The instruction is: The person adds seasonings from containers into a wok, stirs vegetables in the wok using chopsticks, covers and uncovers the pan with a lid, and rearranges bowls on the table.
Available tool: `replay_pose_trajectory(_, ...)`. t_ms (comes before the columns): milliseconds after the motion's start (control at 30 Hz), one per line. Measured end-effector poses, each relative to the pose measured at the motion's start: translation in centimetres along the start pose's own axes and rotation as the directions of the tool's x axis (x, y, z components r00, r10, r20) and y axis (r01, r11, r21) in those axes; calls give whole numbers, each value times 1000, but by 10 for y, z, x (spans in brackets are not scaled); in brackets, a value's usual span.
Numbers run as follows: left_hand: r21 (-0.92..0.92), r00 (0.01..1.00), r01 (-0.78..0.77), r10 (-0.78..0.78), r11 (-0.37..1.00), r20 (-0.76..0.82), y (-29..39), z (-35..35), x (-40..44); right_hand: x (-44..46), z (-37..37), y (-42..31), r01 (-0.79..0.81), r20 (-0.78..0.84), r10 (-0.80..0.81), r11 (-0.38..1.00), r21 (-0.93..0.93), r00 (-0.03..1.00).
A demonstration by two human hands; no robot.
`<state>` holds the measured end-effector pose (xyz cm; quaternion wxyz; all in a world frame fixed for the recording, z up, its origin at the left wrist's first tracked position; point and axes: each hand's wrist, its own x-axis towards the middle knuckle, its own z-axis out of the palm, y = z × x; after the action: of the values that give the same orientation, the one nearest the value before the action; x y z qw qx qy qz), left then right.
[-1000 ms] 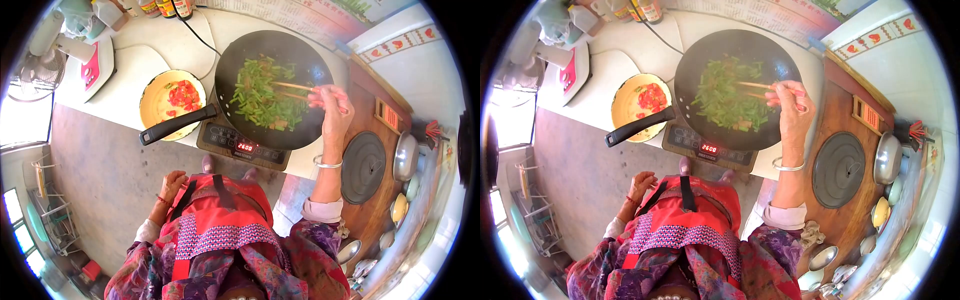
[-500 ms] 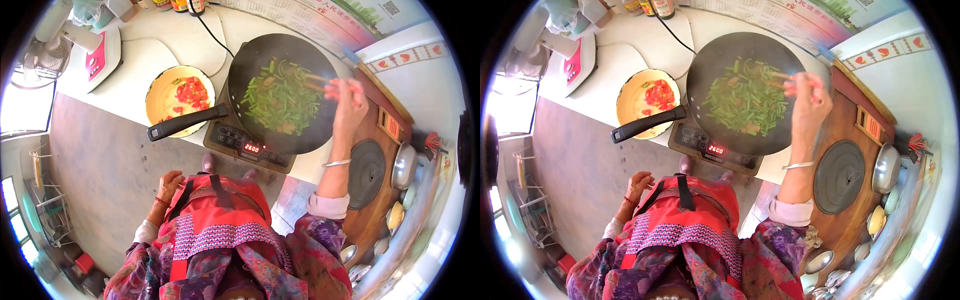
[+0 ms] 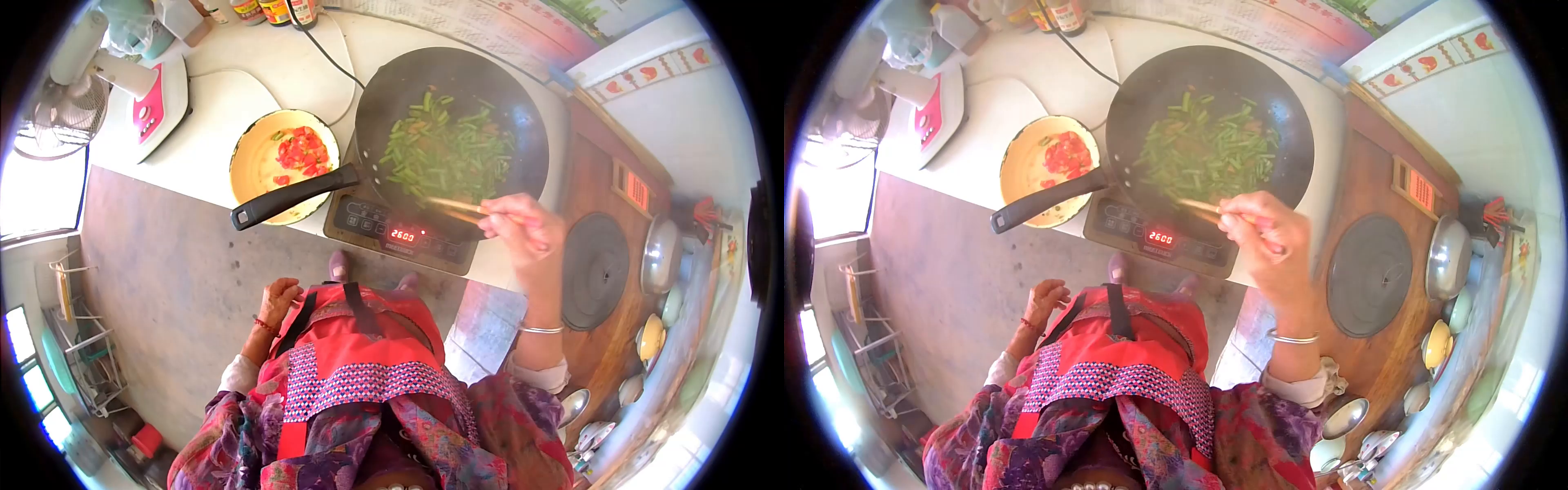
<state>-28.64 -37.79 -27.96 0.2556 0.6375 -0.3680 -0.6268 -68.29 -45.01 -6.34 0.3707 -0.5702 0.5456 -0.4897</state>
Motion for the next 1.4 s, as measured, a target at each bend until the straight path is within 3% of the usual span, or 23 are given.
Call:
replay_pose_trajectory(133,7,1000,-6,6,1000,-7,2,3,-3,9,2,43,75,-189,-93,992,-103,977)
replay_pose_trajectory(233,21,1000,2,-2,1000,-5,3,1,-4,17,-16,36,121,-258,-173,971,-206,951)
replay_pose_trajectory(300,18,1000,12,-12,1000,-6,-1,-1,-7,3,-24,8,96,-278,-125,989,-116,952)
replay_pose_trajectory(367,19,999,36,-36,999,-33,-10,-5,-8,-10,-43,4,-15,-49,12,998,-66,999)
replay_pose_trajectory(433,10,998,51,-51,999,-36,-15,-7,-10,-11,-45,13,-3,-15,2,997,-83,1000)
replay_pose_trajectory(533,6,998,61,-61,998,-32,-18,-6,-12,6,-37,31,-34,-139,12,987,-157,990)
replay_pose_trajectory(600,4,998,49,-49,999,-27,-13,-4,-9,19,-29,41,96,-266,-125,988,-121,956)
replay_pose_trajectory(733,3,998,53,-53,999,-33,-11,-7,-10,21,-40,17,58,-391,-81,996,-70,917)
replay_pose_trajectory(800,-4,998,53,-53,999,-43,-15,-9,-10,18,-56,16,-16,-575,-8,999,-36,818)
replay_pose_trajectory(833,-8,996,65,-66,998,-54,-16,-10,-10,22,-54,22,-14,-572,-9,999,-36,820)
replay_pose_trajectory(900,-9,995,78,-79,997,-62,-21,-13,-12,30,-49,48,-121,-592,136,990,66,794)
replay_pose_trajectory(1033,-31,996,69,-71,997,-49,-29,-17,-7,44,-14,59,45,-549,120,960,278,827)
replay_pose_trajectory(1233,-47,995,74,-77,996,-57,-34,-20,-3,41,46,13,122,-378,-45,975,184,925)
replay_pose_trajectory(1267,-62,996,71,-74,996,-50,-35,-20,-3,39,57,20,94,-314,-7,960,263,950)
replay_pose_trajectory(1400,-72,996,52,-57,996,-72,-34,-22,-7,37,35,47,37,-320,6,991,129,948)
